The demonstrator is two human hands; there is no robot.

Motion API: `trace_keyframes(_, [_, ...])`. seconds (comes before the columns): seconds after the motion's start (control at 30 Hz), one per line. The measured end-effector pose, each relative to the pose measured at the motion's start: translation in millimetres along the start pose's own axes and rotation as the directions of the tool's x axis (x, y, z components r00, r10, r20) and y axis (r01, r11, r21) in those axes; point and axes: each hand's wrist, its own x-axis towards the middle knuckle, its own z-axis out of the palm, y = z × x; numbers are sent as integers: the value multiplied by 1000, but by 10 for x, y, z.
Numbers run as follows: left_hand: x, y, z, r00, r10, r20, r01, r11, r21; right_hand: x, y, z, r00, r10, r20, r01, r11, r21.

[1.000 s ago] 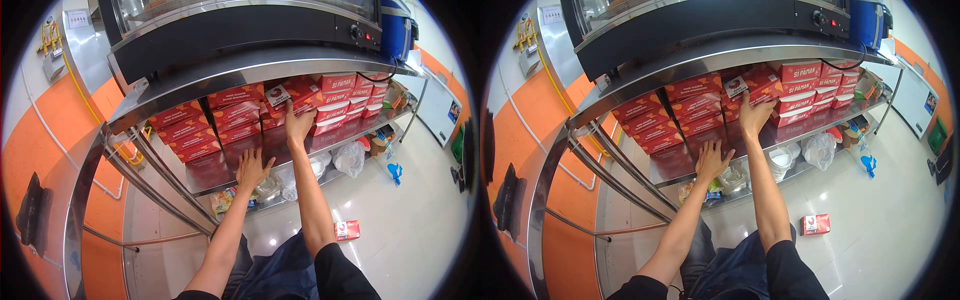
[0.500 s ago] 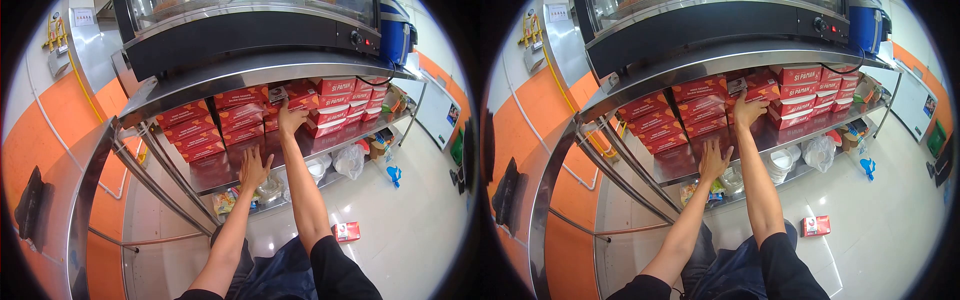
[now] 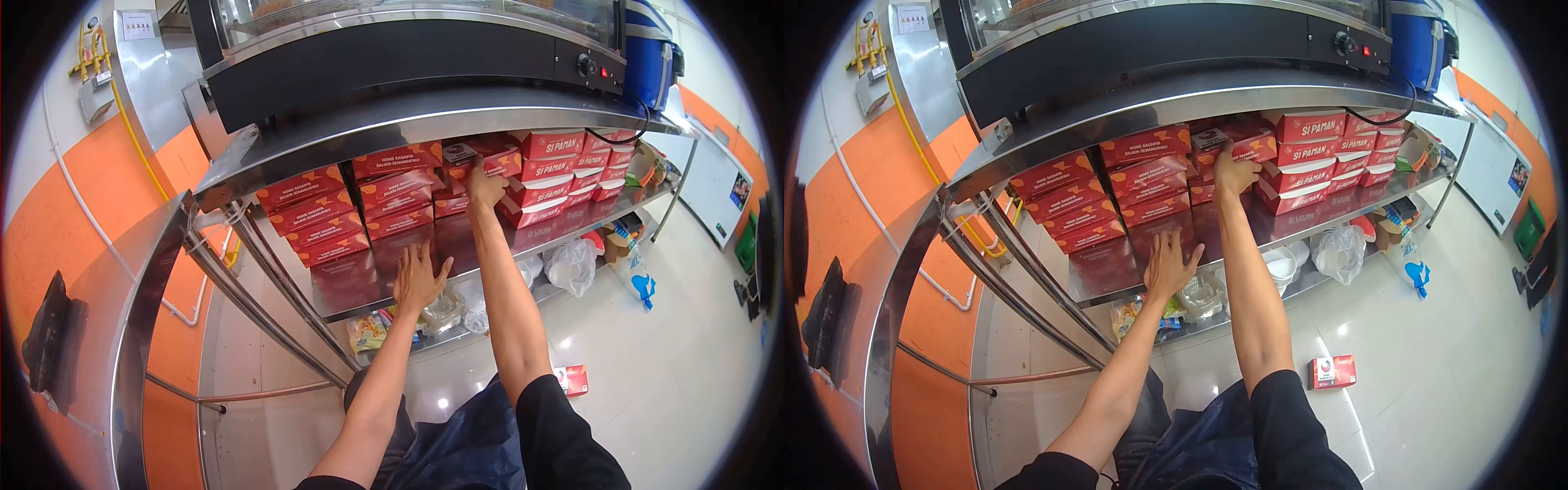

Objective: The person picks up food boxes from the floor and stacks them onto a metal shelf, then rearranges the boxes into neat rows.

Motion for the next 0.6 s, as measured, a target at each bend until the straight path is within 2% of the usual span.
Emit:
trace_keyframes(0.2, [-10,17,17,999,20,-45,-18,999,39,-127,40,42,989,-119,-90,117,993,-20])
trace_keyframes(0.3, [-12,26,7,999,33,-37,-32,999,27,-308,52,40,979,-160,-130,166,985,38])
trace_keyframes(0.43, [-9,-14,46,991,91,-101,-84,994,65,-473,31,27,981,-130,-142,145,984,103])
trace_keyframes(0.6, [-22,-13,25,991,84,-101,-81,996,39,-521,55,76,987,-66,-147,92,979,181])
